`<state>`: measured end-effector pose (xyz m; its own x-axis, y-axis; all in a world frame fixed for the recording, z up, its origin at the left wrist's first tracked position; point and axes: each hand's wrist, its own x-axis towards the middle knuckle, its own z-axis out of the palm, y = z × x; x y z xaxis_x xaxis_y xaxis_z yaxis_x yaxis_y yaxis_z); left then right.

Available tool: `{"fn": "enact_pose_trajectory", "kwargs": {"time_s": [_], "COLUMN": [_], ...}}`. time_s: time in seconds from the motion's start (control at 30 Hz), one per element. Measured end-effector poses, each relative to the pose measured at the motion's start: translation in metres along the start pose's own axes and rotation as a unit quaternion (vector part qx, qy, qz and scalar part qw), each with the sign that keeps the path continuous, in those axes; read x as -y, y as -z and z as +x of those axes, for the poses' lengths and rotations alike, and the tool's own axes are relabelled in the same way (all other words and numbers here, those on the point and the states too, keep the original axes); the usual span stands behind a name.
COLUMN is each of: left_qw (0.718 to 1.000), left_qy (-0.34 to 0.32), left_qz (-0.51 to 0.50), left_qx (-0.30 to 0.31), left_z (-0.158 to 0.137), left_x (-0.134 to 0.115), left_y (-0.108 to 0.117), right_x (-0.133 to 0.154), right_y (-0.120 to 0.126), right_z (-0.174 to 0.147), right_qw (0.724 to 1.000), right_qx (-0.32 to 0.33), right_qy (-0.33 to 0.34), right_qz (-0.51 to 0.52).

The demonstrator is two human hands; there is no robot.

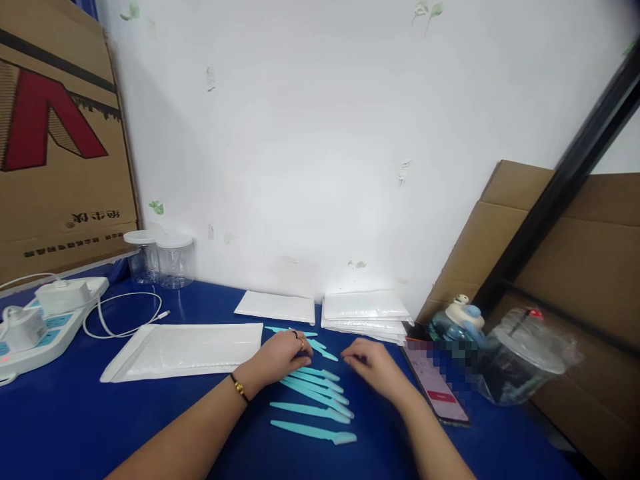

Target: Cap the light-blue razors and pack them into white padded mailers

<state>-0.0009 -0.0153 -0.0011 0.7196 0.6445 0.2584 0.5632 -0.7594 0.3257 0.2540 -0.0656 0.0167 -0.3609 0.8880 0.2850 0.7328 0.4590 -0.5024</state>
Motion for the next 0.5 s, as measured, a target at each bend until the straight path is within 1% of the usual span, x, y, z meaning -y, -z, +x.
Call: {"fn": "enact_pose_trajectory", "kwargs": {"time_s": [0.07, 0.1, 0.13, 0.2, 0.27, 0.33, 0.5], "left_qw": [0.998, 0.997, 0.996, 0.995, 0.994, 0.994, 0.995], "left_qy": [0.017, 0.024, 0.027, 0.029, 0.030, 0.025, 0.015], "left_qz": [0.047, 0.066, 0.079, 0.090, 0.094, 0.097, 0.100], "left_qx": [-0.035, -0.042, -0.042, -0.041, -0.043, -0.044, -0.028], "left_z": [0.001, 0.002, 0.002, 0.003, 0.003, 0.003, 0.003], "left_x": [0.005, 0.008, 0.010, 0.012, 0.012, 0.011, 0.010], "left_y": [0.000, 0.000, 0.000, 0.000, 0.001, 0.002, 0.003], "right_x": [-0.018, -0.027, -0.034, -0.044, -0.047, -0.046, -0.039], "right_y": [0.015, 0.022, 0.027, 0.032, 0.031, 0.026, 0.015], "right_z": [-0.005, -0.008, -0.012, -0.018, -0.021, -0.021, -0.017], "right_qw": [0.997, 0.995, 0.994, 0.994, 0.995, 0.995, 0.992], "right_qx": [-0.057, -0.065, -0.059, -0.021, 0.024, 0.054, 0.076], "right_qy": [-0.044, -0.067, -0.085, -0.097, -0.083, -0.071, -0.096], "right_qz": [-0.017, -0.029, -0.039, -0.054, -0.053, -0.039, -0.018]}}
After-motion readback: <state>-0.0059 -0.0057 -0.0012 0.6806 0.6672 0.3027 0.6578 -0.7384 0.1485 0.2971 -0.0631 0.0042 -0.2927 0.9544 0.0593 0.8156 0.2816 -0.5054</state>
